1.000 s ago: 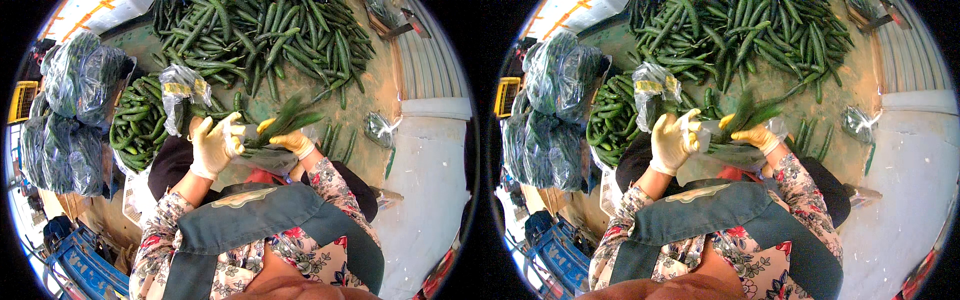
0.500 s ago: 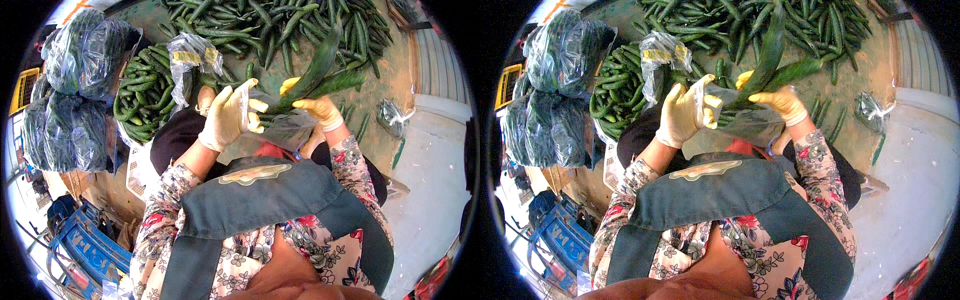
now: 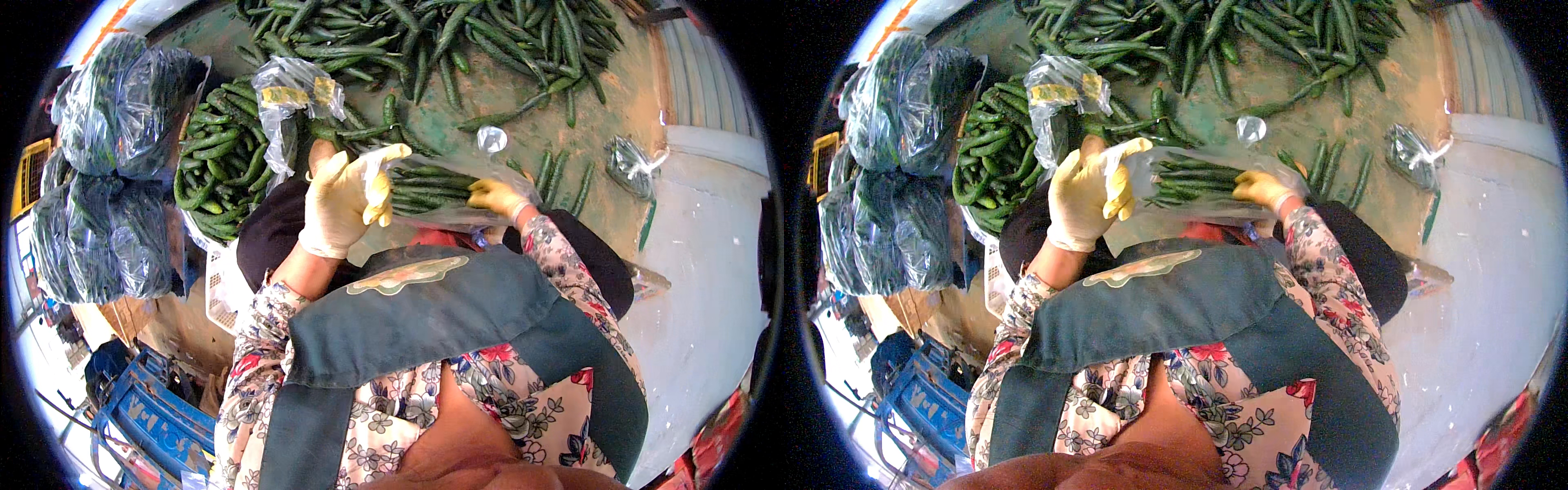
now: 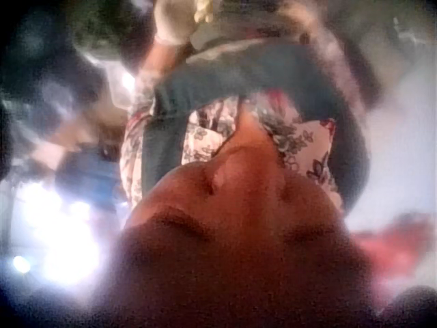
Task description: The person sits on the floor and repeatedly picks cucumbers from a large pile, places them into a plastic bag, and ties the bag. The process is repeated multiple times with new bags.
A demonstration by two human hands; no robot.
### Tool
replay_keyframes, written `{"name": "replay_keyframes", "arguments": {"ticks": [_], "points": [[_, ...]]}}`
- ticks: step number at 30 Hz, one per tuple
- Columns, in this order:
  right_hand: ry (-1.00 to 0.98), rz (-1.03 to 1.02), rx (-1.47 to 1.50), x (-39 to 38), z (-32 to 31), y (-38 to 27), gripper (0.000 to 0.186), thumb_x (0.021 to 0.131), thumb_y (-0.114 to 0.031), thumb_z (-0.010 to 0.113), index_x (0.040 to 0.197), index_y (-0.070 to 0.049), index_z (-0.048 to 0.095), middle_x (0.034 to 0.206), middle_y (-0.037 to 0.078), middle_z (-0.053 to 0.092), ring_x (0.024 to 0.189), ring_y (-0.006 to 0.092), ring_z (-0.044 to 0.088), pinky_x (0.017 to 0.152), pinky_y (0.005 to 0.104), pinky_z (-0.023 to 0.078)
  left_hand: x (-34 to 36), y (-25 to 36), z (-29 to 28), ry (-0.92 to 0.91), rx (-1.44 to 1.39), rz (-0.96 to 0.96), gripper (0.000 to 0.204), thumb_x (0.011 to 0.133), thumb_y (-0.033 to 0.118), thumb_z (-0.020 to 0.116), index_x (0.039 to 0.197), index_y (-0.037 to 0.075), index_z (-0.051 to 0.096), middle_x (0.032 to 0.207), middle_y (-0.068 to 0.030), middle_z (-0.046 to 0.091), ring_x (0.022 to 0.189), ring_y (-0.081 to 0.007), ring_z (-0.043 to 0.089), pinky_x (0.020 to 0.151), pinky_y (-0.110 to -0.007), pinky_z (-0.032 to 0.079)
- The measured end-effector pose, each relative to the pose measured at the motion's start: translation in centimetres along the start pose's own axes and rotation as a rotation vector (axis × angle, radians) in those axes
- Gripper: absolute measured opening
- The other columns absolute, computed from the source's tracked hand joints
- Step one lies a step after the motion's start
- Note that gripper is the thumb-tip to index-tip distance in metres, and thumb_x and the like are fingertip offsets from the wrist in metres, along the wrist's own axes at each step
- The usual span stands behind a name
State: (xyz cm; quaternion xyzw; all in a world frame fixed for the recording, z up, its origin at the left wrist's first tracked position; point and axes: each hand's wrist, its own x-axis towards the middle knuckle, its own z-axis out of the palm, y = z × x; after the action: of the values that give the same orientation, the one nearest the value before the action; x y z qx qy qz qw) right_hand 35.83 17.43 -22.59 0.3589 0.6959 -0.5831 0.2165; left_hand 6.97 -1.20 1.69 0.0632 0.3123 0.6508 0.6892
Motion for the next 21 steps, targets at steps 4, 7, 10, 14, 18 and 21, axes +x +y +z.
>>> {"name": "replay_keyframes", "arguments": {"ticks": [4,7,10,14,18,21], "points": [[0.418,0.254,-0.609,-3.2,-6.9,1.2,0.036,0.086,-0.042,0.054,0.097,-0.015,0.075,0.111,0.015,0.07,0.103,0.0347,0.066,0.088,0.0462,0.051,-3.1,-1.4,-0.2,-0.069,-0.017,-0.105,0.086,0.093,0.062,0.042,0.132,-0.014,0.045,0.057,-0.0011,0.047,0.044,-0.0132,0.043,0.046,-0.026,0.041],[0.759,0.275,-0.315,-8.8,-9.0,-1.2,0.026,0.082,-0.031,0.063,0.093,-0.012,0.076,0.098,0.015,0.072,0.094,0.0295,0.069,0.084,0.0382,0.053,-5.3,-1.6,2.6,-0.021,0.054,-0.124,0.087,0.093,0.063,0.04,0.133,-0.014,0.046,0.056,0.0011,0.045,0.045,-0.0126,0.041,0.045,-0.025,0.034],[0.9,0.072,-0.569,-15.1,-8.7,-5.8,0.027,0.08,-0.029,0.067,0.096,-0.009,0.075,0.097,0.015,0.072,0.092,0.0292,0.069,0.084,0.0362,0.053,-8.8,-0.4,5.2,-0.036,0.202,-0.038,0.094,0.089,0.068,0.043,0.134,-0.015,0.042,0.055,0.0011,0.045,0.044,-0.0121,0.04,0.045,-0.026,0.034],[1.073,-0.184,-0.207,-26.4,-6.1,-14.0,0.025,0.083,-0.033,0.069,0.094,-0.011,0.074,0.09,0.012,0.072,0.088,0.031,0.068,0.08,0.0402,0.053,-11.4,1.9,8.6,-0.249,0.31,0.308,0.096,0.087,0.068,0.05,0.132,-0.016,0.042,0.055,-0.001,0.046,0.044,-0.0122,0.04,0.044,-0.027,0.034],[1.349,-0.77,-0.772,-36.2,-2.2,-23.1,0.012,0.086,-0.023,0.07,0.086,-0.011,0.071,0.078,0.004,0.069,0.076,0.0226,0.067,0.066,0.0348,0.055,-10.2,3.7,11.1,-0.269,0.095,0.375,0.091,0.091,0.061,0.046,0.143,-0.013,0.034,0.093,-0.0078,0.059,0.086,-0.0185,0.057,0.088,-0.037,0.044],[1.295,-1.06,0.028,-42.6,-4.8,-24.2,0.016,0.092,-0.016,0.064,0.096,-0.002,0.071,0.091,0.007,0.07,0.086,0.0165,0.066,0.08,0.0306,0.053,-7.7,8.1,15.8,-0.636,0.08,0.305,0.09,0.092,0.056,0.04,0.149,-0.012,0.024,0.11,-0.0105,0.055,0.11,-0.0223,0.05,0.109,-0.045,0.029]]}}
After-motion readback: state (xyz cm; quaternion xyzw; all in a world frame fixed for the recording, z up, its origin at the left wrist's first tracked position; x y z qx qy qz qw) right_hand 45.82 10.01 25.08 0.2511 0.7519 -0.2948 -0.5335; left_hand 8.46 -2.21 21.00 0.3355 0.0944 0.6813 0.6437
